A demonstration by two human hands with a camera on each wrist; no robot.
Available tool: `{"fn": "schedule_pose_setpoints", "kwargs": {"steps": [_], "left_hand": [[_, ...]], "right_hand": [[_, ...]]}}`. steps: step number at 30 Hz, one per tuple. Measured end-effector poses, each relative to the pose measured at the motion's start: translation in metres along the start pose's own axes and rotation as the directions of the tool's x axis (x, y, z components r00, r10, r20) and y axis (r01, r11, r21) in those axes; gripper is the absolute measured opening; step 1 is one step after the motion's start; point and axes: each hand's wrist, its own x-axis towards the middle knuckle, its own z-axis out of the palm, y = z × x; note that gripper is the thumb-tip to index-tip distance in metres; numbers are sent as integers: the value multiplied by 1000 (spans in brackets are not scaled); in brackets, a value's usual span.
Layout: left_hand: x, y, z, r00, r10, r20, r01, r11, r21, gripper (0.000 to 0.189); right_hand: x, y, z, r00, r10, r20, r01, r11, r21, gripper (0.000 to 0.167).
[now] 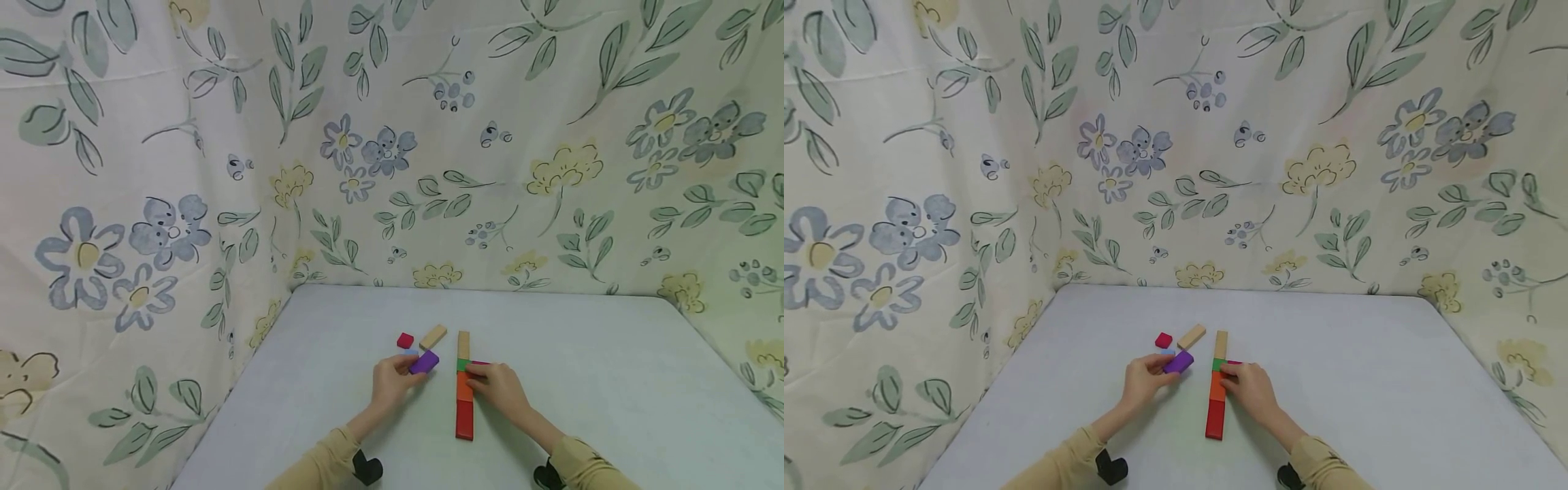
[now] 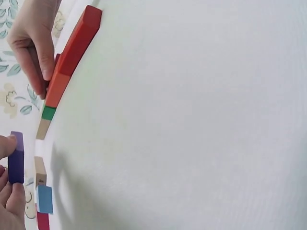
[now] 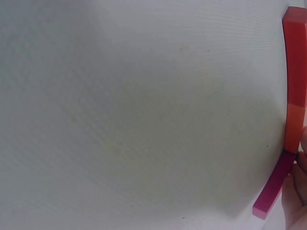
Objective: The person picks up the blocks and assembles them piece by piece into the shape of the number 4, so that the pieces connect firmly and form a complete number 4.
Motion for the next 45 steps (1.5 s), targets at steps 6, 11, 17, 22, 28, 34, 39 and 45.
{"fn": "schedule_pose_setpoints", "kwargs": {"steps": [6, 11, 17, 22, 28, 34, 39, 45], "left_hand": [[18, 11, -12, 996, 22, 91, -22, 1000, 7, 33], [32, 24, -19, 986, 35, 164, -34, 999, -6, 34], [46, 36, -24, 964, 68, 257, -77, 997, 27, 35], [56, 41, -27, 937, 70, 342, -75, 997, 0, 37], [65, 40, -25, 904, 61, 423, -56, 998, -23, 38], [68, 34, -18, 884, 27, 467, -48, 998, 33, 39], [68, 25, -11, 870, 33, 492, -75, 995, 65, 36], [66, 18, -3, 856, 66, 513, -127, 988, 84, 34]], "right_hand": [[0, 1, 0, 1000, 0, 3, 0, 1000, 9, 26], [0, 3, 1, 1000, -5, 8, 5, 1000, 15, 26], [0, 3, 0, 1000, -2, 23, 2, 1000, 15, 26], [1, 2, 0, 1000, 3, 26, -3, 1000, 9, 26], [1, 1, 0, 999, 33, 25, -33, 999, 8, 26], [1, 1, 0, 999, 18, 31, -18, 1000, 6, 27], [1, 2, 0, 999, 15, 29, -15, 1000, 14, 27], [1, 4, 1, 1000, -13, 23, 13, 1000, 11, 27]]}}
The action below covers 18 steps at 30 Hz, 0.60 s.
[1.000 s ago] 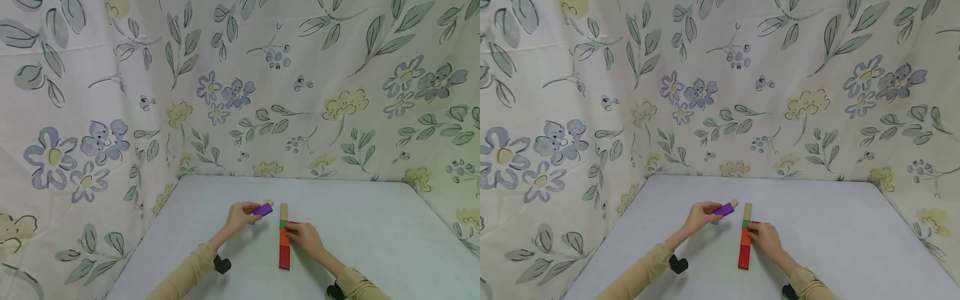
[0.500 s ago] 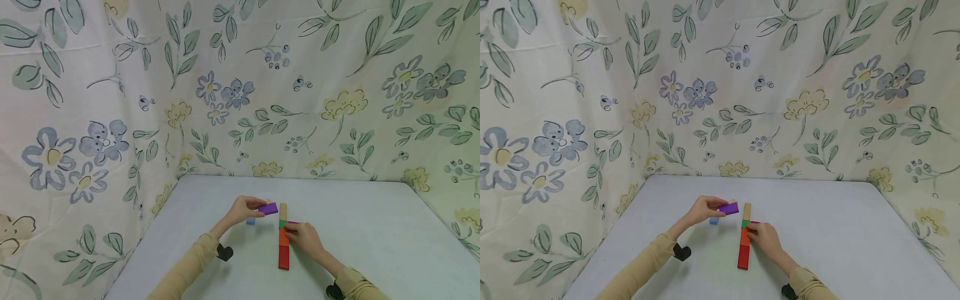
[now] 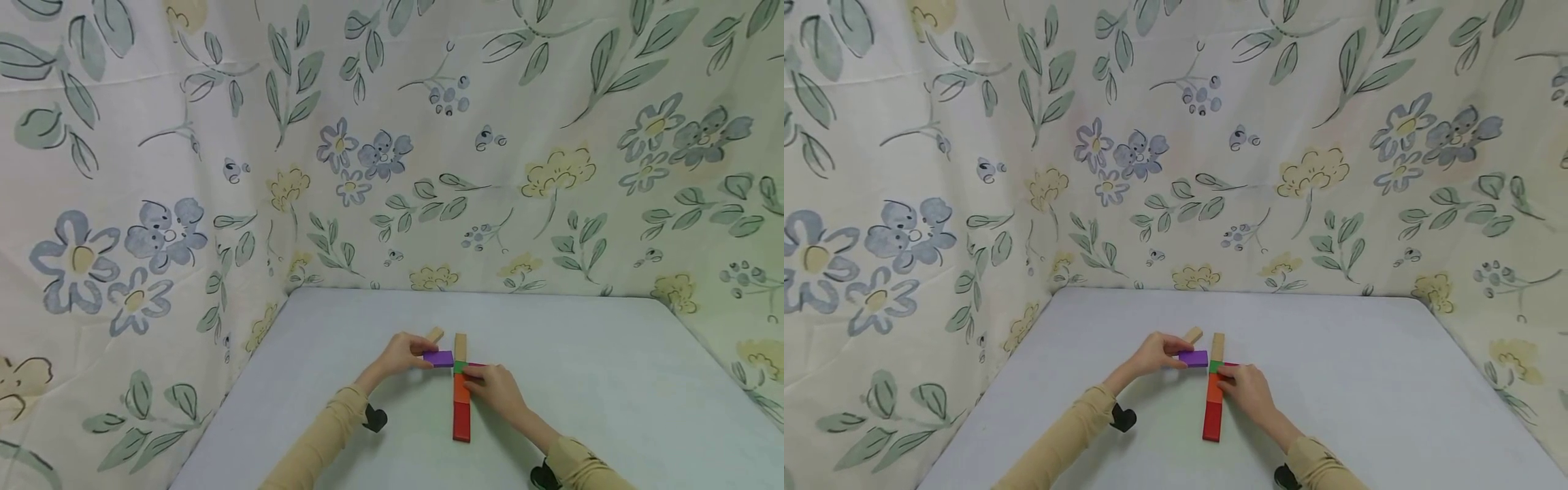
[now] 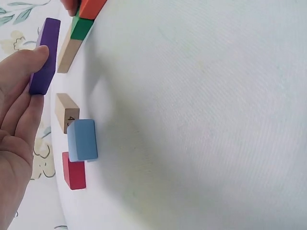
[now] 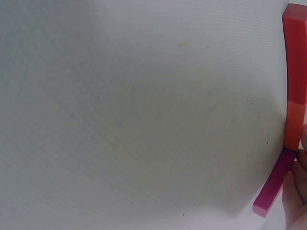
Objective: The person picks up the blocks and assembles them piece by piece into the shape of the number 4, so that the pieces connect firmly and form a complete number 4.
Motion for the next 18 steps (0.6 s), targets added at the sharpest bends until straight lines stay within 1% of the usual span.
{"fn": "schedule_pose_setpoints", "kwargs": {"steps": [4, 5, 8, 15, 18], "left_hand": [[1, -2, 3, 1000, 5, 9, -5, 998, 65, 34], [3, -7, 4, 1000, 5, 13, -6, 997, 81, 34], [4, -9, 5, 1000, 10, 21, -12, 996, 93, 35], [8, -12, 6, 999, -21, 40, 16, 993, 116, 37], [10, -13, 7, 998, -20, 53, 12, 990, 138, 36]], "right_hand": [[0, 2, 2, 1000, -24, -13, 24, 1000, -8, 26], [0, 2, 2, 1000, -28, -14, 28, 1000, -8, 26], [0, 2, 1, 999, -37, -12, 37, 999, -8, 26], [-1, 2, 0, 999, -31, -8, 31, 1000, -2, 27], [-1, 2, 1, 1000, -28, -5, 28, 1000, -3, 27]]}}
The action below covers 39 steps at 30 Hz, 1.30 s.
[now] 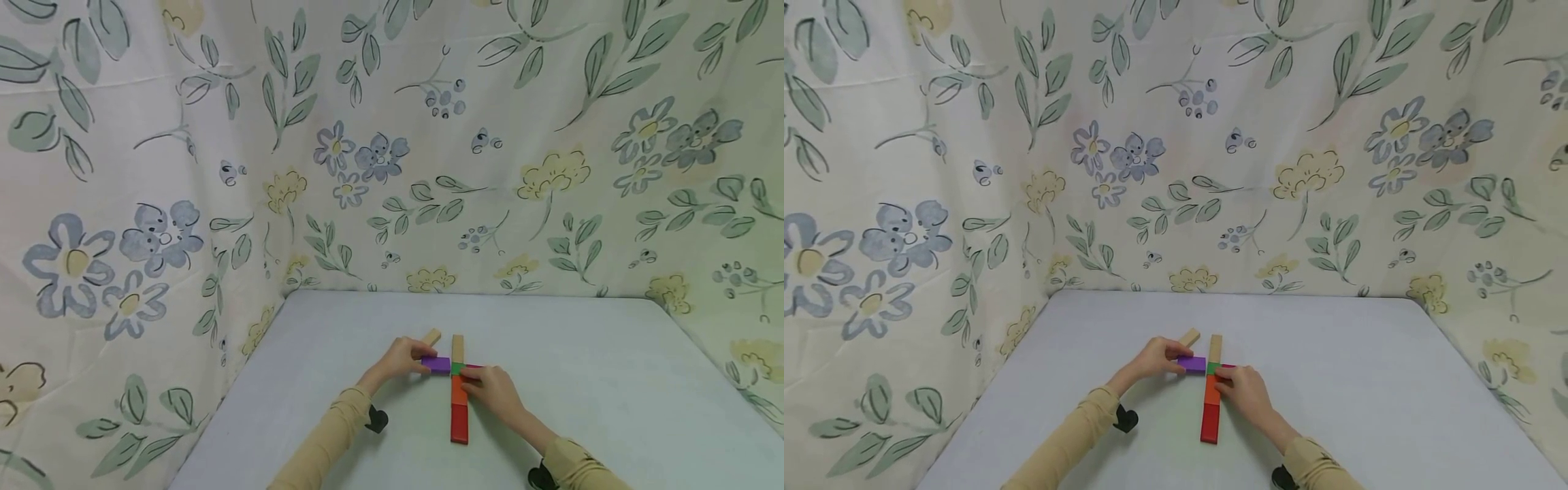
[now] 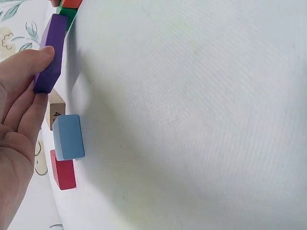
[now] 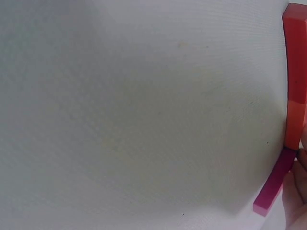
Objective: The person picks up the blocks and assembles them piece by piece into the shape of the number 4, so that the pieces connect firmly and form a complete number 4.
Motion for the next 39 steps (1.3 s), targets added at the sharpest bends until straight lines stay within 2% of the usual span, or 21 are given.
{"fn": "schedule_pose_setpoints", "kwargs": {"steps": [5, 14, 22, 39], "left_hand": [[1, -1, 1, 1000, 14, 20, -14, 1000, 27, 34], [0, 2, 0, 999, -4, 48, 2, 1000, 23, 35], [3, -2, 1, 997, 4, 82, -11, 996, 86, 34], [3, 0, 2, 997, 6, 83, -16, 991, 129, 33]], "right_hand": [[1, 0, 2, 1000, 12, -8, -13, 1000, -7, 26], [1, -3, 2, 1000, 4, -13, -4, 1000, -24, 25], [0, -5, 0, 1000, 0, -10, 0, 1000, -23, 26], [1, -2, 0, 1000, 30, 6, -30, 999, -13, 26]]}}
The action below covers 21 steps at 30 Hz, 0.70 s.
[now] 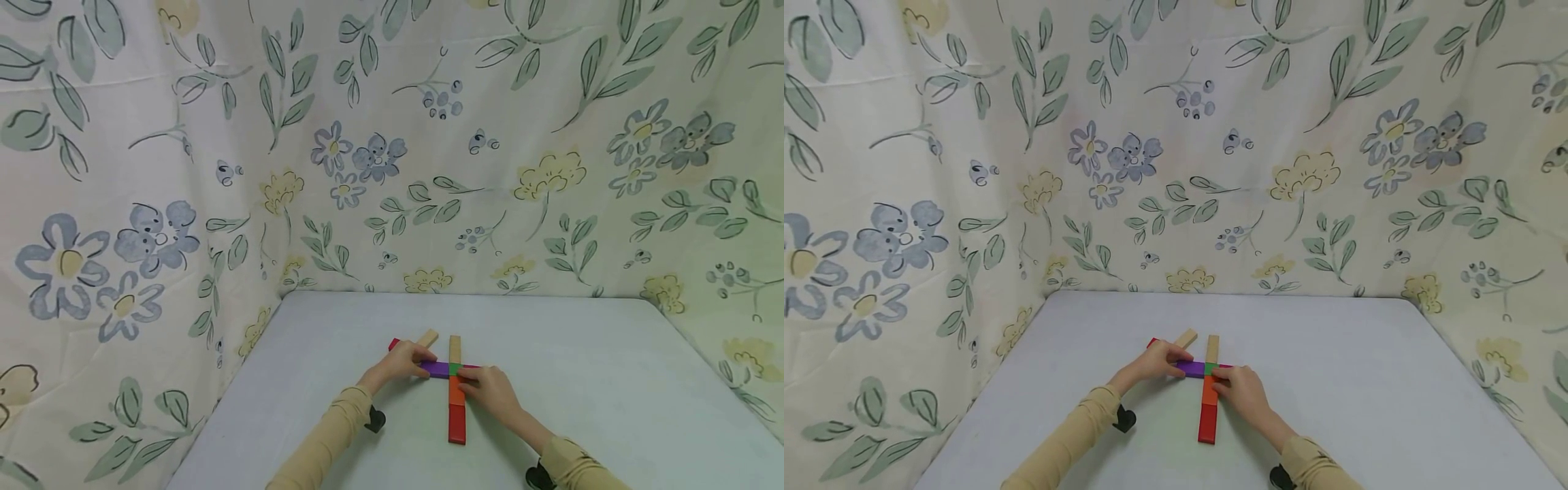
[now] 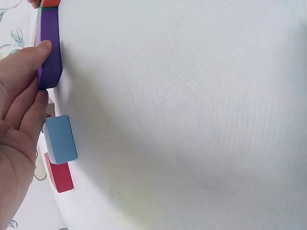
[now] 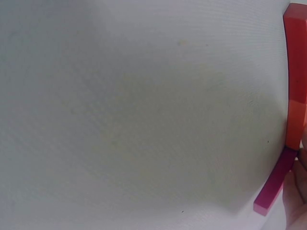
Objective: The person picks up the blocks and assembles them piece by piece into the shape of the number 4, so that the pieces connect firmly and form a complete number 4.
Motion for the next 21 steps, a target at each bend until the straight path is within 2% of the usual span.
{"fn": "schedule_pose_setpoints", "kwargs": {"steps": [11, 16, 21], "left_hand": [[0, 4, 0, 999, -40, -10, 40, 999, 5, 33], [-2, 3, 1, 999, -38, -26, 38, 999, 2, 36], [-6, 6, -3, 998, -16, -62, 13, 999, -43, 39]], "right_hand": [[1, 2, 1, 1000, -13, -3, 13, 1000, -18, 26], [1, 2, 1, 1000, -20, -6, 20, 1000, -12, 26], [0, 1, 0, 1000, -20, -10, 20, 1000, -15, 26]]}}
